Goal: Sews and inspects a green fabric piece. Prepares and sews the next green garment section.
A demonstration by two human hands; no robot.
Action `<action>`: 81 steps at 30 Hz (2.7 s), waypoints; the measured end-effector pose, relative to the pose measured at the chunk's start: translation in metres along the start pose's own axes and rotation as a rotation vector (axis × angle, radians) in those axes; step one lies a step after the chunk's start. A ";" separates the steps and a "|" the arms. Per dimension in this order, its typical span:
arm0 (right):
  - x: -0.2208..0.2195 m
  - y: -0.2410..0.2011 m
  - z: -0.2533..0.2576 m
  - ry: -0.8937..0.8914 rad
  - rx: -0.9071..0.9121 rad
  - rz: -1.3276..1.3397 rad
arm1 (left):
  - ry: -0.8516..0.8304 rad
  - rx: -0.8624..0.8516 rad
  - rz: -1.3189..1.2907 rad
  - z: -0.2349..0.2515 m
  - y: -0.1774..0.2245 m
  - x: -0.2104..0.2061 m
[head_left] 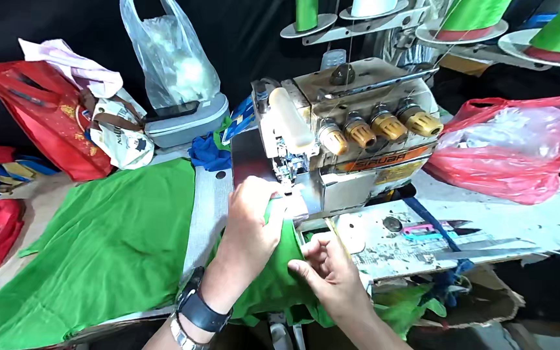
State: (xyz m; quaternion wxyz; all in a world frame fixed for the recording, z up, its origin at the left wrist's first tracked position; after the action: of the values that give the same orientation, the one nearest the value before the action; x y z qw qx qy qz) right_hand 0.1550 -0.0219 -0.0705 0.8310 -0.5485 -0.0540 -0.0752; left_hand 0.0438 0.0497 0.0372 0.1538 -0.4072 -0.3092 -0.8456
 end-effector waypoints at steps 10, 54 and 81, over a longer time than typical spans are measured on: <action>0.012 -0.030 0.002 -0.128 0.169 0.154 | -0.101 -0.104 0.255 -0.006 0.023 -0.007; 0.034 -0.003 0.009 -0.035 -0.089 0.270 | 0.002 0.025 0.277 -0.020 0.016 -0.017; 0.013 0.004 -0.056 -0.351 -0.484 0.291 | -0.256 0.678 -1.308 -0.139 -0.012 -0.052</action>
State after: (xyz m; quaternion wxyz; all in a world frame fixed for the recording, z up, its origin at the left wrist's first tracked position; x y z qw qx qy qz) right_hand 0.1690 -0.0727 -0.0933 0.6566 -0.7366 -0.0981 0.1292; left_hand -0.0125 -0.0306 -0.0750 -0.3005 -0.1659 -0.7473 -0.5690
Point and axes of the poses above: each hand's wrist, its own z-axis towards the middle knuckle, its own x-axis out of the back of the hand, y = z × x, the point moved 9 cm from there along z, towards the middle knuckle, and after that the axes turned 13 degrees about -y, right-handed, at the moved point
